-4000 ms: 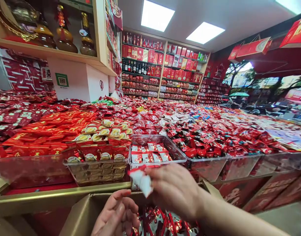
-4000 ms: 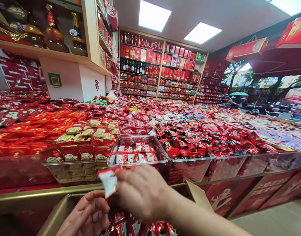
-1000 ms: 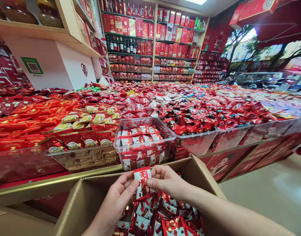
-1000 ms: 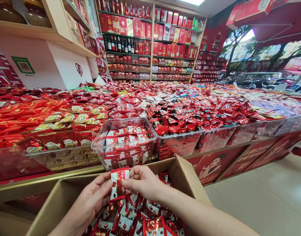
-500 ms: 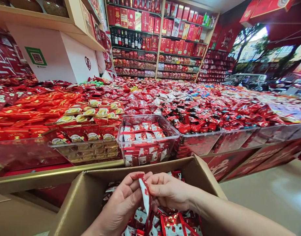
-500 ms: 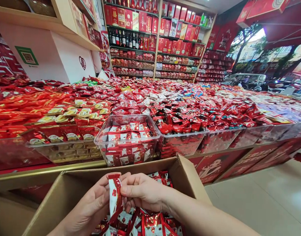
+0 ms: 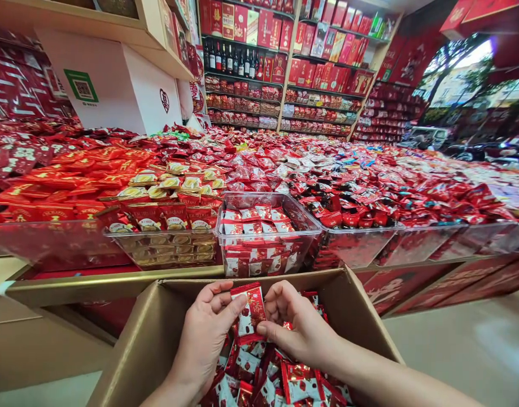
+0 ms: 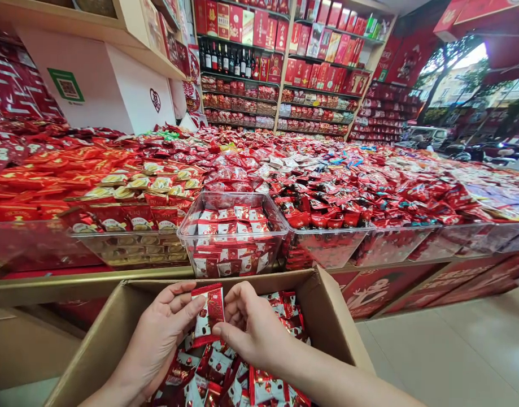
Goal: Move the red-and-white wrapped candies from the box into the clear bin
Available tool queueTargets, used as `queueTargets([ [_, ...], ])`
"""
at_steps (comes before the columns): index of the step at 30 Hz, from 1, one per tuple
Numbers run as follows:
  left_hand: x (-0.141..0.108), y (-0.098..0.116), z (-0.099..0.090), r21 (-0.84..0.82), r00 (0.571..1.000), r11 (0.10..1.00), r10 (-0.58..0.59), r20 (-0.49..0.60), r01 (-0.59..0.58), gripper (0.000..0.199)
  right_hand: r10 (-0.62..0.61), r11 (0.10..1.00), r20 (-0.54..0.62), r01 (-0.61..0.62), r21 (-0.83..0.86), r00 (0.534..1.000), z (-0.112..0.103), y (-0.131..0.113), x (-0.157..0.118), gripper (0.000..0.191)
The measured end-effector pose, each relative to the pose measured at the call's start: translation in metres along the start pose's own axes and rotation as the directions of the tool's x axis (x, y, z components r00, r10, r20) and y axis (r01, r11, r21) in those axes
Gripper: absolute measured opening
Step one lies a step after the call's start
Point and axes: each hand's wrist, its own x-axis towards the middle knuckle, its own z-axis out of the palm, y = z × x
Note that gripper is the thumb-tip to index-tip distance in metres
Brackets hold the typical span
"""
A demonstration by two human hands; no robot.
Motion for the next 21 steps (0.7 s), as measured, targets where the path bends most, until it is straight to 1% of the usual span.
queueTargets([
  [1,0.0,0.001,0.0,-0.001,1.0,1.0,0.002,0.004,-0.002,0.037,-0.01,0.999,0.003,0.01,-0.038,1.0,0.001,0.0,-0.001,0.022],
  [3,-0.001,0.001,-0.001,-0.006,1.0,1.0,0.009,-0.002,-0.009,0.037,-0.09,0.973,-0.032,0.081,-0.215,0.995,0.002,0.0,-0.002,0.013],
  [4,-0.001,0.002,-0.001,-0.008,1.0,1.0,0.006,-0.009,-0.006,0.037,-0.168,0.93,-0.026,0.149,-0.336,0.985,0.001,-0.001,-0.002,0.012],
  [5,-0.001,0.002,-0.002,-0.009,1.0,1.0,0.0,-0.017,0.0,0.037,-0.26,0.854,0.011,0.236,-0.463,0.965,0.0,-0.003,-0.003,0.015],
  [6,-0.001,0.002,-0.002,-0.011,1.0,1.0,-0.01,-0.02,0.01,0.037,-0.351,0.747,0.081,0.331,-0.577,0.933,-0.001,-0.005,-0.003,0.02],
  [8,-0.002,0.004,-0.002,-0.032,0.999,0.999,-0.038,-0.011,0.037,0.037,-0.467,0.481,0.262,0.491,-0.726,0.845,-0.003,-0.013,-0.004,0.022],
  [10,-0.004,0.007,-0.002,-0.099,0.999,0.994,-0.041,0.016,0.043,0.034,-0.522,0.244,0.402,0.584,-0.774,0.752,-0.006,-0.026,-0.004,0.01],
  [11,-0.005,0.01,-0.002,-0.143,0.999,0.989,-0.029,0.028,0.033,0.031,-0.553,0.16,0.446,0.615,-0.772,0.704,-0.009,-0.034,-0.003,0.01],
  [12,-0.005,0.012,-0.003,-0.181,0.999,0.983,-0.01,0.033,0.015,0.029,-0.592,0.102,0.476,0.646,-0.756,0.65,-0.013,-0.045,0.0,0.013],
  [13,-0.006,0.014,-0.004,-0.204,1.0,0.979,0.011,0.028,-0.005,0.028,-0.638,0.066,0.486,0.671,-0.738,0.597,-0.018,-0.056,0.004,0.015],
  [14,-0.006,0.016,-0.005,-0.205,1.0,0.979,0.022,0.019,-0.018,0.028,-0.688,0.048,0.471,0.682,-0.73,0.553,-0.024,-0.067,0.01,0.014],
  [15,-0.005,0.017,-0.007,-0.187,1.0,0.982,0.024,0.011,-0.021,0.029,-0.732,0.044,0.43,0.666,-0.744,0.529,-0.03,-0.078,0.02,0.014],
  [16,-0.004,0.018,-0.008,-0.158,1.0,0.987,0.017,0.008,-0.016,0.031,-0.761,0.053,0.377,0.629,-0.775,0.529,-0.037,-0.087,0.033,0.013],
  [17,-0.003,0.018,-0.009,-0.127,1.0,0.992,0.007,0.007,-0.006,0.033,-0.77,0.073,0.313,0.564,-0.823,0.556,-0.043,-0.095,0.049,0.013],
  [18,-0.001,0.018,-0.01,-0.098,1.0,0.995,-0.004,0.013,0.006,0.035,-0.75,0.088,0.262,0.484,-0.871,0.608,-0.049,-0.1,0.067,0.013],
  [19,0.0,0.017,-0.011,-0.075,1.0,0.997,-0.013,0.022,0.015,0.037,-0.691,0.089,0.235,0.402,-0.911,0.684,-0.053,-0.104,0.087,0.014],
  [20,0.001,0.016,-0.011,-0.058,0.999,0.998,-0.016,0.028,0.018,0.039,-0.623,0.073,0.22,0.336,-0.939,0.75,-0.056,-0.105,0.107,0.014],
  [21,0.002,0.015,-0.01,-0.044,1.0,0.999,-0.016,0.025,0.017,0.041,-0.549,0.03,0.238,0.303,-0.952,0.801,-0.058,-0.104,0.127,0.013],
])
